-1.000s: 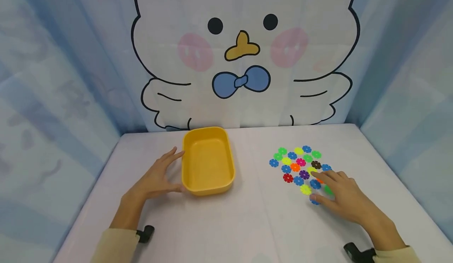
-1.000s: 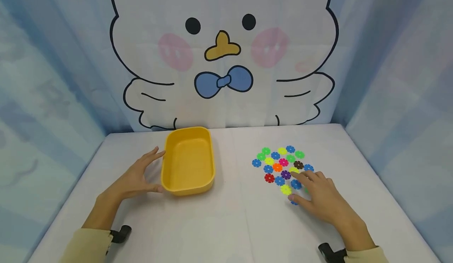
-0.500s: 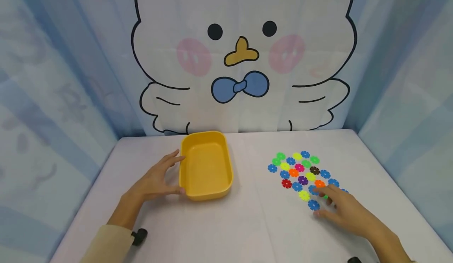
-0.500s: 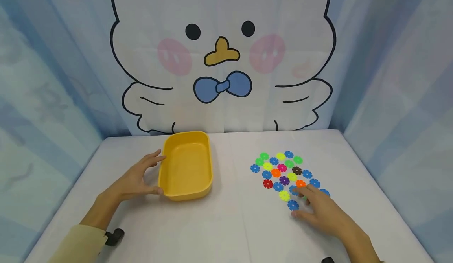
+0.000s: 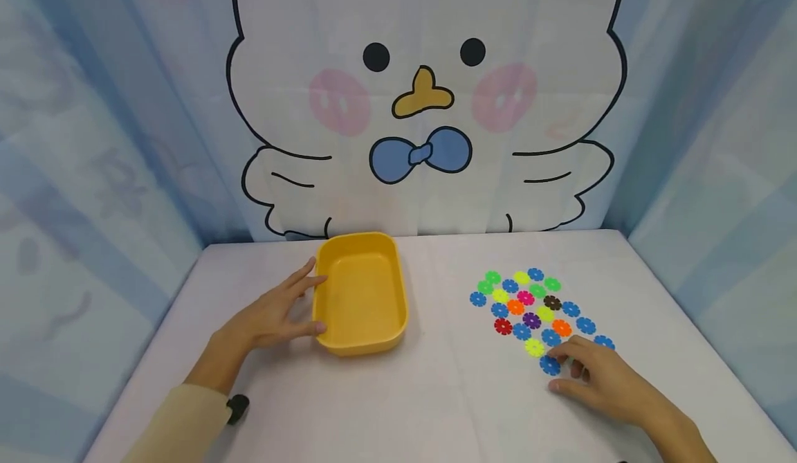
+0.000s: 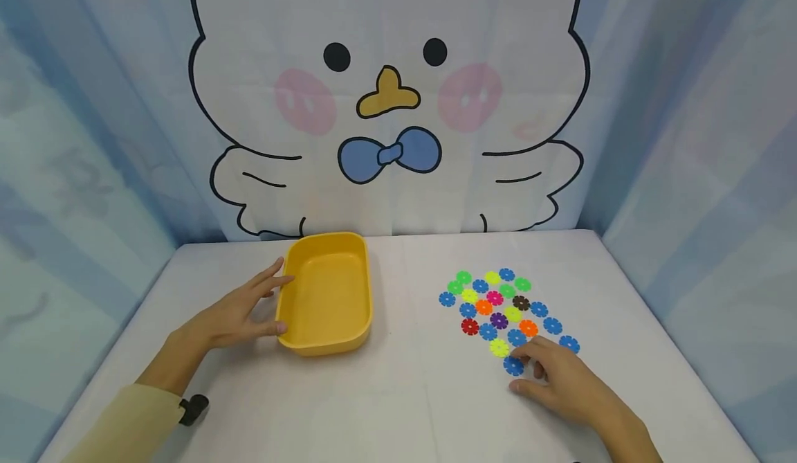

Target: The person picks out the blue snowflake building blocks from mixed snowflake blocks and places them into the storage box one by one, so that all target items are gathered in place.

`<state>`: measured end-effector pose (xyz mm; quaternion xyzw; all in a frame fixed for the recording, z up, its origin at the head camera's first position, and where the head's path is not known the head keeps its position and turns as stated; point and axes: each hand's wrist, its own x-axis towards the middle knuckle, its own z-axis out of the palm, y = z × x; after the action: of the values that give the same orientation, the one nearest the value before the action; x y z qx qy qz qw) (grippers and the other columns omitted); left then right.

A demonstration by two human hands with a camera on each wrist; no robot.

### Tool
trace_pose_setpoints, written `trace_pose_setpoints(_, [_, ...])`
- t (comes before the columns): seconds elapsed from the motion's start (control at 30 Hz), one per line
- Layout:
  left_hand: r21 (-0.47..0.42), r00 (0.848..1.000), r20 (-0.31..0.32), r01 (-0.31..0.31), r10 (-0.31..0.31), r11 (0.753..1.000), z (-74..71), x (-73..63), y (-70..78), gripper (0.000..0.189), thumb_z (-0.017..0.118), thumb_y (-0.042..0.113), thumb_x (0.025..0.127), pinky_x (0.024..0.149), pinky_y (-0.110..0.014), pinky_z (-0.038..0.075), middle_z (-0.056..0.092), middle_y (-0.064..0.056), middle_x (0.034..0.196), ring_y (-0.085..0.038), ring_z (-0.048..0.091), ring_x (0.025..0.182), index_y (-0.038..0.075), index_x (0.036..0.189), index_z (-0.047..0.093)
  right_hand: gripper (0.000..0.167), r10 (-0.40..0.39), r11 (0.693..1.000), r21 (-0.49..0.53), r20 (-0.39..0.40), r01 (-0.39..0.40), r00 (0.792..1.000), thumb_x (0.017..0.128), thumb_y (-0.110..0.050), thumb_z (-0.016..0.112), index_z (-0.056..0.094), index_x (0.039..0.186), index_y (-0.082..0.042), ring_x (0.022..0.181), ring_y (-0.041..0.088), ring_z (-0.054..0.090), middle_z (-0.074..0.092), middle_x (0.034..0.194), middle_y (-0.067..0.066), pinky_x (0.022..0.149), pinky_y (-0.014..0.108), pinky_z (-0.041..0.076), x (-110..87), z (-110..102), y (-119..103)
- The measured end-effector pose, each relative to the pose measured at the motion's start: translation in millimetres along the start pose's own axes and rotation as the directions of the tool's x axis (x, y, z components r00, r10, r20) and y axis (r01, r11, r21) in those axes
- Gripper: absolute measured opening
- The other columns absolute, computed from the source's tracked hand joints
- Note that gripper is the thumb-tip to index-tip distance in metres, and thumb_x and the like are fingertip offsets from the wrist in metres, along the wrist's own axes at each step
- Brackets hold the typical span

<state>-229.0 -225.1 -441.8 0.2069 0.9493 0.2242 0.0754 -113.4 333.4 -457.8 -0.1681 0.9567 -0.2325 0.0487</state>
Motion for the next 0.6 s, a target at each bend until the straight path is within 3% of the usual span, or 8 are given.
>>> trace_pose_setpoints(0.1, [0.003, 1.0, 0.019, 0.01, -0.01, 1.0, -0.1, 4.8, 0.7, 0.095, 0.07, 0.073, 0.081, 0.112, -0.068, 0.038, 0.004, 0.004, 0.174, -0.04, 0.037, 0.15, 0.03, 0.16, 0.037, 0.042, -0.005, 1.0, -0.001, -0.002, 0.005, 1.0, 0.088, -0.048, 0.078, 0.071, 0.118, -0.019, 0.076, 0.0, 0.047, 0.054, 0.089, -0.013, 0.064, 0.019, 0.046, -0.8, -0.3, 2.1])
trace_pose_setpoints(0.4, [0.055, 1.0, 0.03, -0.007, 0.006, 0.998, 1.3, 9.4, -3.1, 0.092, 0.065, 0.079, 0.081, 0.109, -0.071, 0.04, 0.01, 0.004, 0.173, -0.04, 0.048, 0.142, 0.036, 0.158, 0.039, 0.032, 0.027, 1.0, -0.01, -0.012, -0.027, 1.0, 0.088, -0.037, 0.081, 0.073, 0.113, -0.019, 0.075, 0.0, 0.046, 0.052, 0.089, -0.011, 0.061, 0.018, 0.044, 1.4, 1.7, 2.5])
trace_pose_setpoints(0.6, [0.05, 0.999, 0.04, -0.005, 0.003, 0.999, 2.1, 6.1, -6.6, 0.094, 0.067, 0.079, 0.079, 0.1, -0.061, 0.052, 0.013, 0.007, 0.173, -0.024, 0.062, 0.119, 0.04, 0.159, 0.036, 0.034, 0.029, 1.0, 0.01, -0.021, -0.029, 0.999, 0.088, -0.032, 0.082, 0.07, 0.116, -0.017, 0.074, 0.0, 0.046, 0.056, 0.092, -0.011, 0.062, 0.018, 0.046, 3.1, 4.6, 2.9])
